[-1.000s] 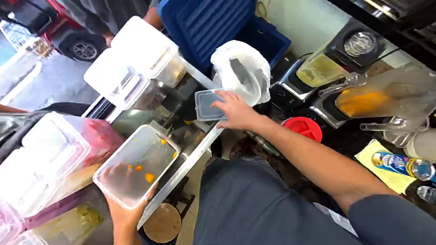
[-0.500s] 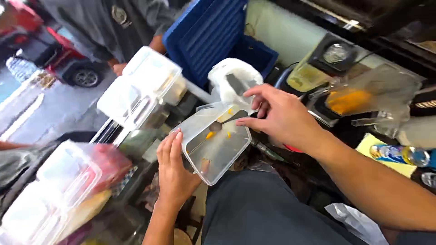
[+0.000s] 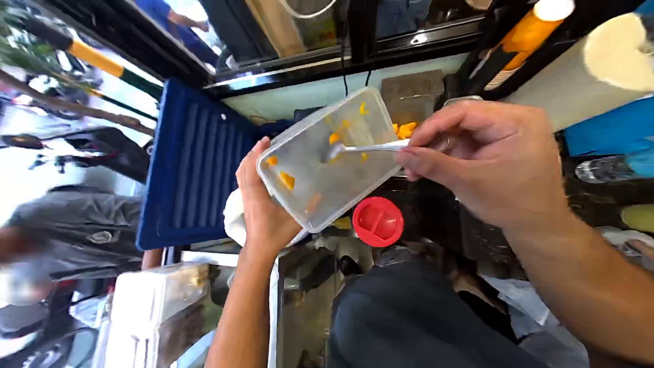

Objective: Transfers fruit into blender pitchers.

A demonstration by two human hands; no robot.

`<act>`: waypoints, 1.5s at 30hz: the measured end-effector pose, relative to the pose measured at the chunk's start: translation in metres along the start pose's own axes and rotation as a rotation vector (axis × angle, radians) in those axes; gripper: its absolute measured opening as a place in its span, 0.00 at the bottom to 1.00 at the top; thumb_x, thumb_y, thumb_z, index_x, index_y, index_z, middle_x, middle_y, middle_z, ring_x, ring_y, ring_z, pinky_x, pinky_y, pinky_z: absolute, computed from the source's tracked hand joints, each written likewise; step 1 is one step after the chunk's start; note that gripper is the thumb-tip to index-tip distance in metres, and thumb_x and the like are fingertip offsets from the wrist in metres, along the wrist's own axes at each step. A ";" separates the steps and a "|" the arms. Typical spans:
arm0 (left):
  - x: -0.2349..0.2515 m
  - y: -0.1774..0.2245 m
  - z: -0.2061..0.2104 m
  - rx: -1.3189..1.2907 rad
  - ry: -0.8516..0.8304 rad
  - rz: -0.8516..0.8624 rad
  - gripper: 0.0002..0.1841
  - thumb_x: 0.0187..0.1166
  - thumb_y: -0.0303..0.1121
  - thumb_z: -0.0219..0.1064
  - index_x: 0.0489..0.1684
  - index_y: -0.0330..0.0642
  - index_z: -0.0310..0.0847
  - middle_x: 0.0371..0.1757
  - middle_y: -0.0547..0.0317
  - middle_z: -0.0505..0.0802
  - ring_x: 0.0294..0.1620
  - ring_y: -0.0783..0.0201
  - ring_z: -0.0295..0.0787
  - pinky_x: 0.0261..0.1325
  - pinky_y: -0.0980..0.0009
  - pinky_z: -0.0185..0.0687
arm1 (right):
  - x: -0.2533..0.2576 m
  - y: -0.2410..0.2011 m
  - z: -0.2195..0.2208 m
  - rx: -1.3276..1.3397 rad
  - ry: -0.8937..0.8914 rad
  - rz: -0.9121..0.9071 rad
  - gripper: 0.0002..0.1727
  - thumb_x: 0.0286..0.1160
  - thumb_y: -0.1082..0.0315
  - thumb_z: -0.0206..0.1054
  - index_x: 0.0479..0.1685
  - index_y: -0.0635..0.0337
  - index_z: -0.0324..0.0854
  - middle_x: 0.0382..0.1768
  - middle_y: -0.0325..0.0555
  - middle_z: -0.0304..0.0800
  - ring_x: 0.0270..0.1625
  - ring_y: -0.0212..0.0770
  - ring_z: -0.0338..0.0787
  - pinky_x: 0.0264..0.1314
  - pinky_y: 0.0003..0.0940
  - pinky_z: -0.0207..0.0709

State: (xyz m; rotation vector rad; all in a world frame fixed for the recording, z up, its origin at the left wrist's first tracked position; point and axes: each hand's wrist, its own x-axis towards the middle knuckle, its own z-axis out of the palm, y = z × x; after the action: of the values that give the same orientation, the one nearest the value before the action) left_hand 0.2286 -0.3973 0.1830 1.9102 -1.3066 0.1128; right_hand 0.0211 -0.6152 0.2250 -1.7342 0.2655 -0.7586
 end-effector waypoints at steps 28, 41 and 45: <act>0.153 0.028 0.095 0.534 -0.379 0.353 0.58 0.50 0.44 0.85 0.88 0.35 0.55 0.80 0.32 0.74 0.82 0.32 0.67 0.82 0.40 0.62 | 0.077 0.093 -0.085 -0.244 0.002 0.386 0.10 0.82 0.66 0.65 0.50 0.52 0.92 0.39 0.40 0.94 0.38 0.36 0.92 0.43 0.41 0.88; 0.236 0.073 0.120 0.664 -0.925 0.298 0.67 0.43 0.37 0.93 0.95 0.56 0.50 0.83 0.37 0.71 0.81 0.25 0.64 0.66 0.26 0.72 | 0.094 0.146 -0.075 0.190 0.096 0.754 0.09 0.79 0.69 0.67 0.52 0.61 0.88 0.31 0.41 0.94 0.20 0.30 0.85 0.20 0.24 0.76; 0.249 0.085 0.130 0.722 -0.998 0.235 0.53 0.45 0.36 0.93 0.82 0.52 0.67 0.69 0.37 0.83 0.69 0.31 0.80 0.60 0.26 0.74 | 0.093 0.159 -0.086 0.131 0.082 0.821 0.10 0.77 0.69 0.68 0.52 0.58 0.89 0.30 0.38 0.93 0.20 0.29 0.83 0.21 0.24 0.74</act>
State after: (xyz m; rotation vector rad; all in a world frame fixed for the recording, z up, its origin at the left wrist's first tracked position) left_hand 0.2293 -0.6800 0.2624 2.5259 -2.3931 -0.3483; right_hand 0.0721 -0.7815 0.1205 -1.2978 0.8941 -0.2297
